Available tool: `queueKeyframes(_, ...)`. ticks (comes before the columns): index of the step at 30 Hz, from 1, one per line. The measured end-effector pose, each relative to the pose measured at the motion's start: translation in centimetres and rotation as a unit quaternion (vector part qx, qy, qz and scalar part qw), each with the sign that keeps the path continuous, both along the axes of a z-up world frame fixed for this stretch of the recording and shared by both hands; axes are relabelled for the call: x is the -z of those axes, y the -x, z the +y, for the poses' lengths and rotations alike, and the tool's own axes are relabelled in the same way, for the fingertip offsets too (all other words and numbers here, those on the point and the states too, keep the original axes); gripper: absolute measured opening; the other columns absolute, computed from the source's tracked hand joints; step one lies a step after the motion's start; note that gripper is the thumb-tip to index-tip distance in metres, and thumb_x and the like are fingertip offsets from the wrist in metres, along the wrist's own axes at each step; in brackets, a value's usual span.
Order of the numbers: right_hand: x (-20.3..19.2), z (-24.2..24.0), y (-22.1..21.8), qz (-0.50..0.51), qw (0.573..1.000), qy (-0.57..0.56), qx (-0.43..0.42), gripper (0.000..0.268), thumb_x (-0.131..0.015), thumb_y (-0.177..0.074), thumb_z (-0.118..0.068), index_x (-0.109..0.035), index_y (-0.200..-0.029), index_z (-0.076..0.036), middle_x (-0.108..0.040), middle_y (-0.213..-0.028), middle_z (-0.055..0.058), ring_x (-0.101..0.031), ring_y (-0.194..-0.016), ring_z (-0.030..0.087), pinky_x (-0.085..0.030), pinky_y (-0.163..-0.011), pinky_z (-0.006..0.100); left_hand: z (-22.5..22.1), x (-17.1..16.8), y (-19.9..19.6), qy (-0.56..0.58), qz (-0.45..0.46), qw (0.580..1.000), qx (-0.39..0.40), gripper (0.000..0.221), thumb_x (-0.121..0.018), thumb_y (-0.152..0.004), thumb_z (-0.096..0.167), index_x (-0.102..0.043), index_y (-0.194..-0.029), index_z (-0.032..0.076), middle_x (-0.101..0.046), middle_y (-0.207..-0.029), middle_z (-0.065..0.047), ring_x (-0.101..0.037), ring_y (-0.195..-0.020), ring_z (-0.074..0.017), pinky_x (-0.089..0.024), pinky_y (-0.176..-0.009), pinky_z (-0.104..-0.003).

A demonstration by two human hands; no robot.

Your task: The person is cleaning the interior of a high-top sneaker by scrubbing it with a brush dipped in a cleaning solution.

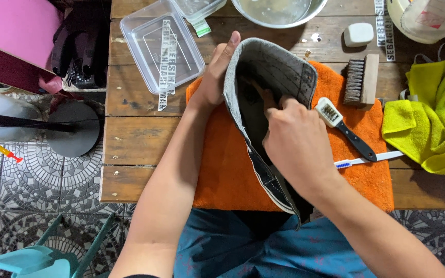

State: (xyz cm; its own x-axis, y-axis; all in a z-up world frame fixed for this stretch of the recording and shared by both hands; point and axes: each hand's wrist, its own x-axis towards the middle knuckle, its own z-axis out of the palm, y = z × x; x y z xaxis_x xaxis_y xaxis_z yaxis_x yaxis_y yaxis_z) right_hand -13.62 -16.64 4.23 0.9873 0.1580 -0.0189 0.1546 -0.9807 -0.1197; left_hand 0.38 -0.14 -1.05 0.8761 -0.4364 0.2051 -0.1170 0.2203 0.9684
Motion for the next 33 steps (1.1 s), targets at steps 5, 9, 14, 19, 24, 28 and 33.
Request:
queueKeyframes(5,-0.1,0.0,0.8,0.006,0.998,0.017,-0.053,0.026,-0.057,-0.090,-0.001,-0.073,-0.109,-0.007,-0.065,-0.096,0.021,-0.069,-0.063,0.055,-0.055,-0.054,0.066,0.0,-0.3,0.4,-0.015,0.012,1.000,-0.024,0.061,-0.040,-0.109,0.065,-0.030,-0.065,0.024,-0.030,-0.062,0.008,-0.029,-0.059,-0.0085,-0.026,-0.060,-0.030)
queueKeyframes(9,1.2,-1.7,-0.9,-0.003,0.997,-0.001,-0.071,0.022,-0.060,-0.092,-0.002,-0.081,-0.094,-0.007,-0.066,-0.087,0.022,-0.070,-0.073,0.050,-0.055,-0.065,0.063,0.0,-0.4,0.2,-0.014,0.019,0.999,-0.026,0.062,-0.042,-0.107,0.067,-0.025,-0.066,0.024,-0.026,-0.062,0.009,-0.025,-0.060,-0.0081,-0.022,-0.060,-0.031)
queueKeyframes(14,-0.2,-0.1,0.6,0.018,0.999,-0.010,-0.050,0.023,-0.056,-0.100,-0.001,-0.077,-0.108,-0.002,-0.068,-0.095,0.023,-0.070,-0.067,0.056,-0.059,-0.060,0.067,0.2,0.1,0.2,-0.087,0.058,0.992,-0.065,0.051,-0.038,-0.104,0.071,-0.044,-0.082,0.026,-0.037,-0.087,0.002,-0.040,-0.088,-0.0137,-0.034,-0.090,-0.034)
queueKeyframes(19,1.3,-1.3,-0.4,-0.008,0.997,-0.037,-0.074,0.019,-0.060,-0.084,0.000,-0.079,-0.082,-0.005,-0.067,-0.081,0.022,-0.067,-0.068,0.049,-0.055,-0.066,0.064,0.0,0.5,0.3,-0.125,0.130,0.976,-0.122,0.051,-0.041,-0.099,0.074,-0.046,-0.084,0.026,-0.048,-0.105,-0.001,-0.052,-0.108,-0.0148,-0.045,-0.110,-0.035)
queueKeyframes(24,0.1,0.0,0.5,0.033,0.996,-0.027,-0.079,0.019,-0.057,-0.091,-0.002,-0.075,-0.096,-0.007,-0.063,-0.096,0.020,-0.067,-0.062,0.056,-0.055,-0.055,0.070,0.0,-0.4,0.1,-0.006,0.014,1.000,-0.010,0.062,-0.039,-0.107,0.068,-0.027,-0.067,0.023,-0.028,-0.062,0.009,-0.025,-0.060,-0.0075,-0.024,-0.062,-0.030)
queueKeyframes(28,0.7,-1.2,-0.7,0.018,0.999,-0.022,-0.033,0.026,-0.057,-0.086,0.003,-0.082,-0.090,-0.004,-0.071,-0.084,0.027,-0.070,-0.073,0.051,-0.058,-0.070,0.064,-0.1,0.1,0.1,-0.017,0.014,1.000,-0.020,0.061,-0.040,-0.107,0.068,-0.025,-0.067,0.024,-0.027,-0.062,0.009,-0.026,-0.061,-0.0077,-0.025,-0.062,-0.031)
queueKeyframes(33,1.4,-1.3,-0.4,0.011,0.996,-0.031,-0.086,0.030,-0.058,-0.080,0.003,-0.084,-0.094,-0.006,-0.073,-0.093,0.026,-0.074,-0.077,0.049,-0.060,-0.074,0.062,0.0,-0.5,0.4,-0.021,0.006,0.999,-0.030,0.058,-0.039,-0.109,0.064,-0.026,-0.069,0.024,-0.026,-0.066,0.009,-0.026,-0.063,-0.0082,-0.025,-0.063,-0.032)
